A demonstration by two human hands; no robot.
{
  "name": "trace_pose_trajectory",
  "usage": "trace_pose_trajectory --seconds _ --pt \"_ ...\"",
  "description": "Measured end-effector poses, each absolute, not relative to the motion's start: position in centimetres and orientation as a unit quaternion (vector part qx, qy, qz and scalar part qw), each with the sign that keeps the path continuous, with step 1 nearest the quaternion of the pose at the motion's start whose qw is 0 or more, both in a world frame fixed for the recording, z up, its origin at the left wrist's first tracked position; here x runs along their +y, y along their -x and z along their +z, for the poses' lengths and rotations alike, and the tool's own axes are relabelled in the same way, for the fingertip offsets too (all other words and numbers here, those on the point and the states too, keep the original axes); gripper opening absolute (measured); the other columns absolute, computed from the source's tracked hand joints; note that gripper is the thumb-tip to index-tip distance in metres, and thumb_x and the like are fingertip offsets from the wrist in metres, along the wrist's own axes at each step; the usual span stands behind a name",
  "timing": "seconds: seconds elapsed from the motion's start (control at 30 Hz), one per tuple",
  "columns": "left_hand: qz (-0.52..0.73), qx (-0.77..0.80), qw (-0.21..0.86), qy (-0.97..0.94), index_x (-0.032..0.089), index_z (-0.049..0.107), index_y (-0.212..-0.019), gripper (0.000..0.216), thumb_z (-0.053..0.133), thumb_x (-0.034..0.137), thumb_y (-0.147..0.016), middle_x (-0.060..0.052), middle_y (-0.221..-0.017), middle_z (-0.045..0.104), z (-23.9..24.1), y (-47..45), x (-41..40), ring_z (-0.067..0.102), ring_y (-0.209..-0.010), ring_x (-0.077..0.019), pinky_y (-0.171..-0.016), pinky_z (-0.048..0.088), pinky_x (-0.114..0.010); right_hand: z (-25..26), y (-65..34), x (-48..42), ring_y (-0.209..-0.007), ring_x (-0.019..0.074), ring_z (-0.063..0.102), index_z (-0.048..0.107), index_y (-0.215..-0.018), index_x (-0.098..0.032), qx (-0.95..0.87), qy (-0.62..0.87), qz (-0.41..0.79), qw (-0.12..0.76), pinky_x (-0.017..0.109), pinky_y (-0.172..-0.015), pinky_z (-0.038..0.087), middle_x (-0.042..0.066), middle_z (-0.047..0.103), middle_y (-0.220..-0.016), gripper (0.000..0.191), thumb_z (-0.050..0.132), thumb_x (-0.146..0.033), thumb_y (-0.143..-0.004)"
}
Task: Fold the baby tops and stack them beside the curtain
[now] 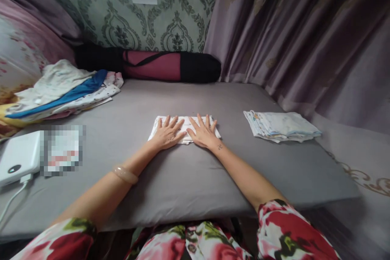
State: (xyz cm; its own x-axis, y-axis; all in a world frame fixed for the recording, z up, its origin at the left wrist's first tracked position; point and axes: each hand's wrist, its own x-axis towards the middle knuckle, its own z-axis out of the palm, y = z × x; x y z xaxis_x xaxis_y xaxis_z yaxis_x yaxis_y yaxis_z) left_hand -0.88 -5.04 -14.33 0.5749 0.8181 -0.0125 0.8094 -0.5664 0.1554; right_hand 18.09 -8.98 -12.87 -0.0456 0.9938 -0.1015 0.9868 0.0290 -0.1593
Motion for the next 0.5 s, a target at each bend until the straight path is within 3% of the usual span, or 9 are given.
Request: trace_pose_trajectory --seconds 0.27,0.5 --pt "0.014 0.467 0.067 -0.882 0.027 0.023 -0.154 0.073 0.018 0.067 -0.093 -0.007 -0.161 0.018 -14.72 0.65 -4.76 0.01 -0.147 -0.04 -0.113 0.006 -0.065 -13.02 -18.31 -8.95 -0.146 0.0434 0.004 0.02 -0.153 -0.038 -0.711 0.696 0.098 0.032 0.072 -0.107 0.005 0.009 0.014 -0.162 0.064 0.023 -0.064 -0.095" --pt "0.002 0.467 0.101 -0.879 0.024 0.024 -0.154 0.073 0.024 0.065 -0.094 -0.011 -0.161 0.019 -14.42 0.46 -4.4 0.01 -0.146 -0.0419 -0.112 0.005 -0.067 -12.58 -18.75 -8.08 -0.146 0.0425 0.002 0.023 -0.153 -0.038 -0.705 0.688 0.171 0.028 0.073 -0.106 0.002 0.01 0.015 -0.162 0.066 0.027 -0.066 -0.093"
